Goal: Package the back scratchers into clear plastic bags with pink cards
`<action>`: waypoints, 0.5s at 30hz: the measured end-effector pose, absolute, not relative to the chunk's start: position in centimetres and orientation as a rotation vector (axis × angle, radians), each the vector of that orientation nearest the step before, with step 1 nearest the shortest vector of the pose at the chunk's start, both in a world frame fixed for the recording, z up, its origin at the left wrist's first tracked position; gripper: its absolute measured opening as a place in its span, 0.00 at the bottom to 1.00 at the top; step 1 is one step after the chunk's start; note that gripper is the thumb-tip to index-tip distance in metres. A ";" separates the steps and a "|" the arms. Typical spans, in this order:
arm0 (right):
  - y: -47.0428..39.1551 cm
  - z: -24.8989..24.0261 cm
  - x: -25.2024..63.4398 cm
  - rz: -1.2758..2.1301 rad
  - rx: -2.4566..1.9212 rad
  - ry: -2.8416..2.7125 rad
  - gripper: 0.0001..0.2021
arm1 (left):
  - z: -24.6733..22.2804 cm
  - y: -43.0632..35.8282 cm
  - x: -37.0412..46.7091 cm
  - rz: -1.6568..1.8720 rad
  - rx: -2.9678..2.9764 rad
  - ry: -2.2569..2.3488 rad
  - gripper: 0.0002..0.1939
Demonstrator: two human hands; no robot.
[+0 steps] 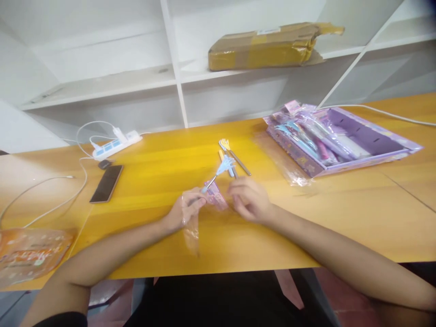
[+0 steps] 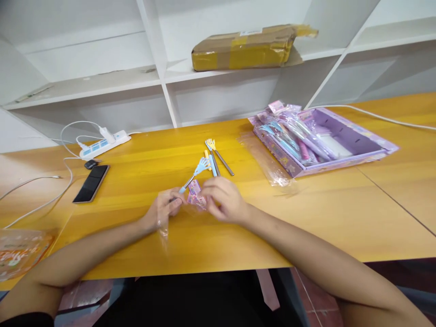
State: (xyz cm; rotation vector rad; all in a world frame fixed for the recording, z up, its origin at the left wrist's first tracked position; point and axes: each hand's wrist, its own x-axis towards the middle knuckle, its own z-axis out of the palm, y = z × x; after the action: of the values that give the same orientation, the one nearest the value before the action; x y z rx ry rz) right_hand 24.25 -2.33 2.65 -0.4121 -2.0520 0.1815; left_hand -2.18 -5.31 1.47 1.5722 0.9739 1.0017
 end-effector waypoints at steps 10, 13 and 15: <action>-1.4 1.5 22.5 1.591 -0.723 -1.488 0.22 | 1.6 -5.3 -2.8 0.841 1.734 0.920 0.17; -1.9 1.1 21.8 1.750 -0.675 -1.317 0.25 | 1.5 -5.6 -2.8 0.794 1.710 0.897 0.14; -1.8 1.0 21.8 1.734 -0.709 -1.256 0.24 | 1.5 -5.7 -2.7 0.810 1.681 0.880 0.13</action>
State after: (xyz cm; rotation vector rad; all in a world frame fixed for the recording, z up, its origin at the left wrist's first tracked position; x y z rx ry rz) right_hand 21.77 -1.80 1.05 -0.7090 -1.2555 1.7335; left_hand -2.74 -5.72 1.54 1.6807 0.8796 0.8103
